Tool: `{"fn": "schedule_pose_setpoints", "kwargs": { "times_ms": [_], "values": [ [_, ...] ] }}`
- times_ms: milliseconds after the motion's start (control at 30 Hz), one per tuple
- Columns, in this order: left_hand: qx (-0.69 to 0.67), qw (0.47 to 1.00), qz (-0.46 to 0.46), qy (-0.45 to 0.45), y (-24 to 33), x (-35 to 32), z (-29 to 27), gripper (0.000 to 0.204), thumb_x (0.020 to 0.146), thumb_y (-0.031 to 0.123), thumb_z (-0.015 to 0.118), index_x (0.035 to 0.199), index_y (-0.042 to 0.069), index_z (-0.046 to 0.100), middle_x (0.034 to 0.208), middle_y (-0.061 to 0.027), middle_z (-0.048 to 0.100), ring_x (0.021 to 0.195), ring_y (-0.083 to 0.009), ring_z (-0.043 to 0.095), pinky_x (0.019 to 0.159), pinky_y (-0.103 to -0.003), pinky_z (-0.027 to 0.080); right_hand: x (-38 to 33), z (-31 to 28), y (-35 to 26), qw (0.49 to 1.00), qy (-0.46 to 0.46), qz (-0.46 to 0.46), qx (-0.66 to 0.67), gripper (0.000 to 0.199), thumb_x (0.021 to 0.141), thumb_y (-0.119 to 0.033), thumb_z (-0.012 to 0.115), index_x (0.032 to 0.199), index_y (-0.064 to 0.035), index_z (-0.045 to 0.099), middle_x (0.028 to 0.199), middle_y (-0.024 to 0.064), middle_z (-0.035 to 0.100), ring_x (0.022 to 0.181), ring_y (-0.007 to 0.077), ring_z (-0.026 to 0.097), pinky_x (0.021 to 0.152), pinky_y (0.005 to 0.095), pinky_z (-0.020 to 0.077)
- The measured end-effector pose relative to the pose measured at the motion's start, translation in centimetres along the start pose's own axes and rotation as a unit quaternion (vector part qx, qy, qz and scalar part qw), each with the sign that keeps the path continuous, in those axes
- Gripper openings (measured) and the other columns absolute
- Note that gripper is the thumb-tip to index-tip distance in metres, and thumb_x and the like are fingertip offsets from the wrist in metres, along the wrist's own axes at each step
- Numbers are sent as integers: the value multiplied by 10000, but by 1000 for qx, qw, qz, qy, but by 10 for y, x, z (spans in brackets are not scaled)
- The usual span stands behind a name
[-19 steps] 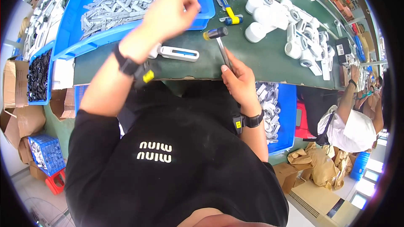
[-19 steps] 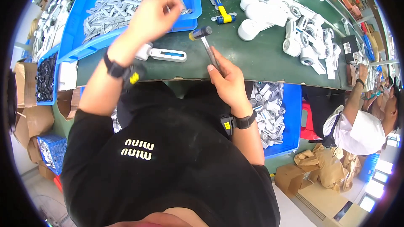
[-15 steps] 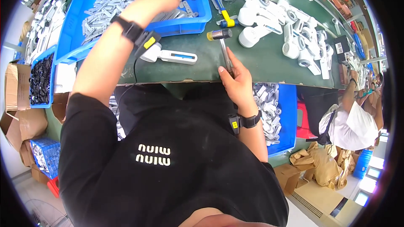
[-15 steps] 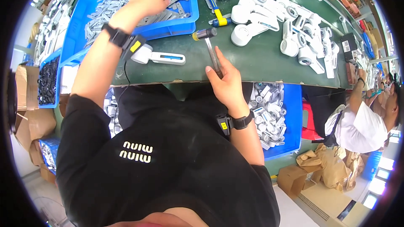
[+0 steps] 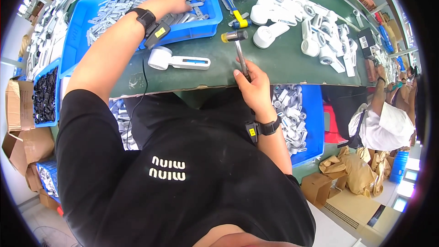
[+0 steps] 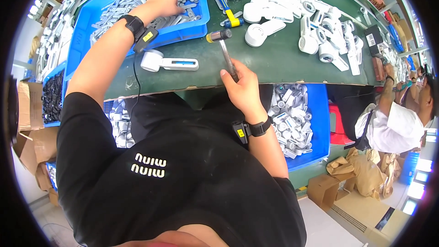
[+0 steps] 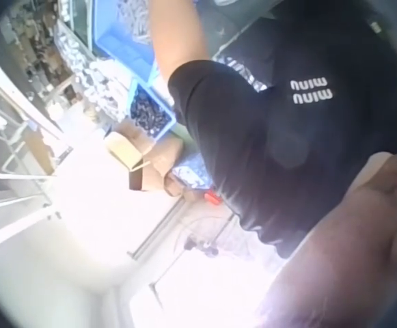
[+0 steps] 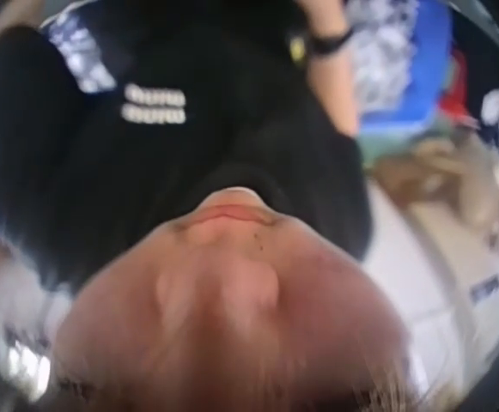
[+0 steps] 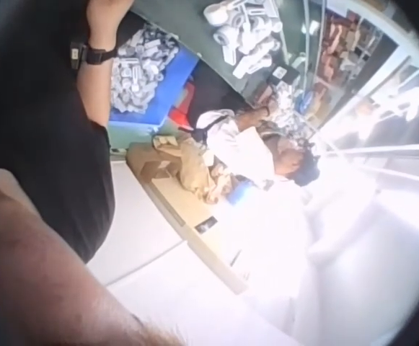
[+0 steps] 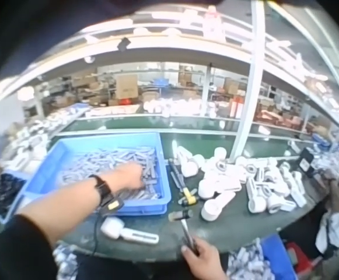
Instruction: Assembling metal components into plastic housings using a mallet.
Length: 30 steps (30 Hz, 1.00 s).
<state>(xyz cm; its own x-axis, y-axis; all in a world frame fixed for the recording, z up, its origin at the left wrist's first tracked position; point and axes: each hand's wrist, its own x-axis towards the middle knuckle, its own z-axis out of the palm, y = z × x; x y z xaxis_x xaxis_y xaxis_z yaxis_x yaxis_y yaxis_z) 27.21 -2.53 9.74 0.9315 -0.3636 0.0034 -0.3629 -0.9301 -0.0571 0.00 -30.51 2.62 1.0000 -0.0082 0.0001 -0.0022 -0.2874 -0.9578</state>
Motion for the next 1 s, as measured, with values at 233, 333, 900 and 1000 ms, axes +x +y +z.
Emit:
{"fn": "schedule_pose_setpoints", "kwargs": {
  "times_ms": [233, 333, 900, 1000],
  "values": [
    [-36, 999, 16, 18, -6, 1, 9, 242, 922, 294, 792, 1043, 85, 808, 1050, -161, 808, 1020, -373, 772, 887, -496, 613, -1, 5, 7, 1000, 14, -16, 17, 333, 1023, -144, 742, 1318, 10, 739, 792, -42, 601, 745, 66, 506, 697, 271, 456],
    [-118, 987, 33, 99, -9, -9, 2, 206, 973, 231, 735, 1083, 61, 774, 1024, -164, 800, 986, -387, 768, 866, -497, 608, 1, 5, 16, 999, 10, 0, 34, 326, 1024, -139, 744, 1321, -4, 742, 776, -61, 589, 717, 48, 498, 656, 270, 433],
    [-295, 898, 266, 190, 68, -223, 4, 172, 928, -5, 709, 1096, 30, 721, 935, -140, 726, 905, -386, 705, 809, -477, 556, -5, 48, -44, 960, -7, 0, 280, 243, 1051, -129, 754, 1262, -10, 737, 817, 24, 746, 544, 30, 514, 491, 218, 372],
    [-251, 914, 238, 212, 63, -225, 8, 236, 912, 63, 779, 1143, 42, 735, 959, -111, 750, 971, -365, 720, 922, -485, 544, 7, 55, -39, 986, 19, -34, 165, 138, 1052, -139, 751, 1118, -18, 741, 839, 16, 766, 598, 24, 539, 533, 225, 395]
  ]
}}
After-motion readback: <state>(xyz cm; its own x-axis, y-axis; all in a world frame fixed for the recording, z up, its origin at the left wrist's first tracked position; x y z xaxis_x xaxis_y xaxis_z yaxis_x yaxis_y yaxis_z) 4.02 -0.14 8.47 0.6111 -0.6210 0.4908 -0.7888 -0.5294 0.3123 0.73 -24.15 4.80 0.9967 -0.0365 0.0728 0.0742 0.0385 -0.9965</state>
